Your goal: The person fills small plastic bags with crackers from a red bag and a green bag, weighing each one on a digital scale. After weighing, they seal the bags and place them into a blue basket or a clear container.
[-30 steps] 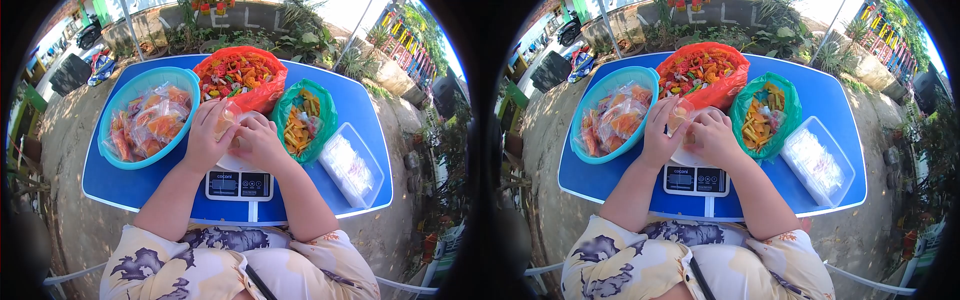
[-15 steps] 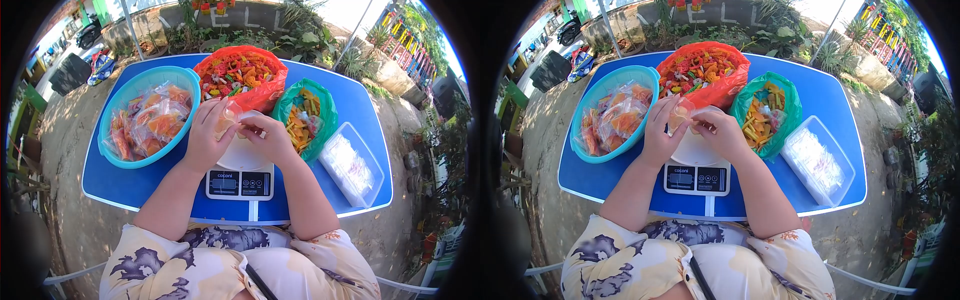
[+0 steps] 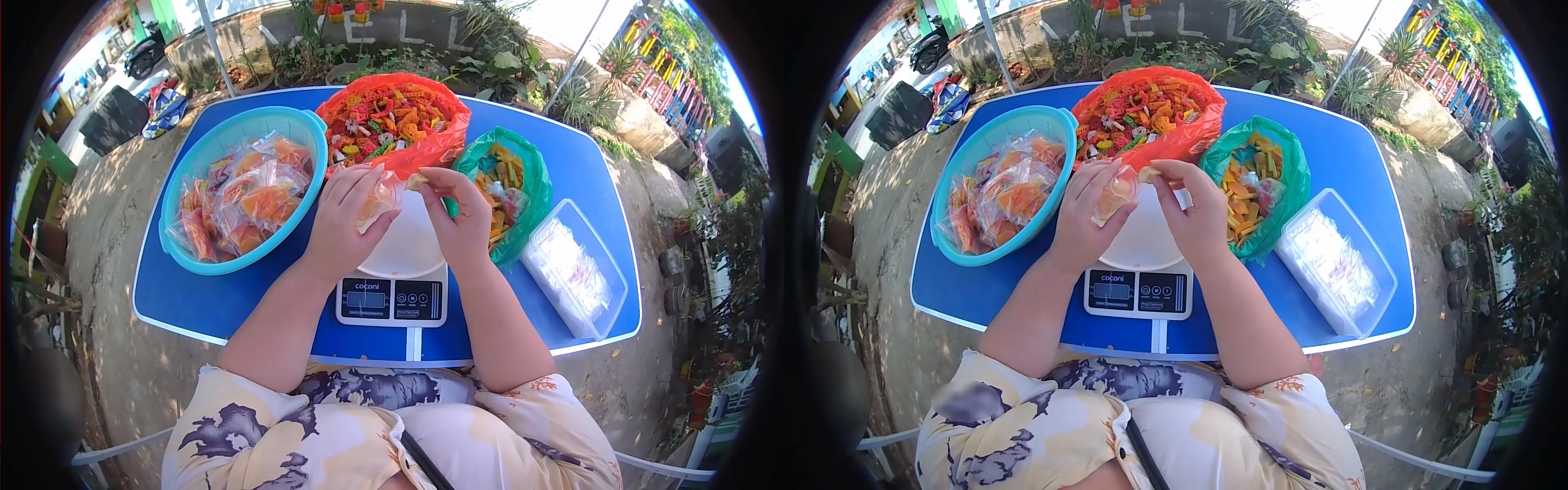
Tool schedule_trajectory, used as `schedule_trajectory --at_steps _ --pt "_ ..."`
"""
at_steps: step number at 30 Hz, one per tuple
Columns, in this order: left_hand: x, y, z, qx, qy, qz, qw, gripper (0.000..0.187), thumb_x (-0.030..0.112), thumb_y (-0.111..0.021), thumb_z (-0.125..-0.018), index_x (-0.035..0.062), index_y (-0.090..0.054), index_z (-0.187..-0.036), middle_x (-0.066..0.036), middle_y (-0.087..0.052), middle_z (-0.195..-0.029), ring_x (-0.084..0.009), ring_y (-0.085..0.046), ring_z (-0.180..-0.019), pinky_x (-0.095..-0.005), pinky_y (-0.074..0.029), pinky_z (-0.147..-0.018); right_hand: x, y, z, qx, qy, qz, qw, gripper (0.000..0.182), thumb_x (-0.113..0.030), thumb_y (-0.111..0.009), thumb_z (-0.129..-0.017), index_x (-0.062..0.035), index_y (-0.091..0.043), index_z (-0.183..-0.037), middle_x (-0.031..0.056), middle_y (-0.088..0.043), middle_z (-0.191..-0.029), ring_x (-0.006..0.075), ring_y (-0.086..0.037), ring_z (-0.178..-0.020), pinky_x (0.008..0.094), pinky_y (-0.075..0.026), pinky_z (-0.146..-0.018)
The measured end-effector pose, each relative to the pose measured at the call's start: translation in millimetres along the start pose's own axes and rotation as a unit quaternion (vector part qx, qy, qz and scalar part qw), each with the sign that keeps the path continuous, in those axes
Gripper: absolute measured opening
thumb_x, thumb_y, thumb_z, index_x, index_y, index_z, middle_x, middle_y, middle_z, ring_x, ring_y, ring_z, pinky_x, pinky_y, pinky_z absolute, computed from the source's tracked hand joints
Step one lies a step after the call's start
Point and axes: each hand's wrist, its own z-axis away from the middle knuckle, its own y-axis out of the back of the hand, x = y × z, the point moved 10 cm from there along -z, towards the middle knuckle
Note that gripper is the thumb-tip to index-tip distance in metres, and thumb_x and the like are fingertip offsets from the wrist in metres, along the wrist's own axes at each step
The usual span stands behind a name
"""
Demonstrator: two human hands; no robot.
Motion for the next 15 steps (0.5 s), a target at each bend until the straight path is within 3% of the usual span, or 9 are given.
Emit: schedule_trajectory --at_steps 3,6,9,15 --pt "3.9 -2.3 -0.2 -0.009 -0.011 0.016 1.000 0.061 0.015 -0.083 -0.079 0.0013 -0.059 -0.134 -0.014 -0.061 -0.125 -0.0343 -0.058 -0.119 -0.0462 -0.046 -0.106 -19.6 -5.0 0.3 -0.024 0.078 0.085 0.993 0.024 0.003 -0.075 -0.083 -0.0061 -0.074 -0.106 0.0061 -0.074 -0.095 0.0224 -0.069 -0.090 0.0333 -0.055 -0.079" --pt "8.6 -2.2 -0.8 -0.009 -0.024 0.024 0.999 0.061 0.013 -0.083 -0.079 0.0012 -0.059 -0.134 -0.014 -0.061 -0.125 -0.0336 -0.059 -0.118 -0.0448 -0.047 -0.105 -24.7 -10.9 0.5 -0.050 0.103 0.060 0.992 0.026 0.001 -0.077 -0.080 -0.0091 -0.075 -0.105 0.0033 -0.073 -0.096 0.0248 -0.065 -0.096 0.0360 -0.052 -0.085" --pt "8.6 -1.5 -0.3 -0.003 -0.027 0.024 0.999 0.061 0.012 -0.083 -0.080 0.0008 -0.058 -0.135 -0.015 -0.061 -0.125 -0.0337 -0.059 -0.117 -0.0438 -0.048 -0.103 -37.0 -13.9 1.1 -0.053 0.168 0.157 0.972 0.027 -0.002 -0.078 -0.080 -0.0112 -0.075 -0.105 0.0031 -0.071 -0.101 0.0246 -0.060 -0.102 0.0372 -0.048 -0.091" --pt "2.3 13.8 0.0 0.035 -0.003 0.062 0.997 0.057 0.014 -0.079 -0.086 0.0001 -0.057 -0.137 -0.017 -0.061 -0.126 -0.0342 -0.061 -0.115 -0.0419 -0.049 -0.100 -27.7 -11.6 -0.5 -0.023 0.114 0.129 0.985 0.021 -0.003 -0.070 -0.090 -0.0088 -0.075 -0.110 0.0075 -0.067 -0.111 0.0258 -0.060 -0.103 0.0370 -0.048 -0.091"
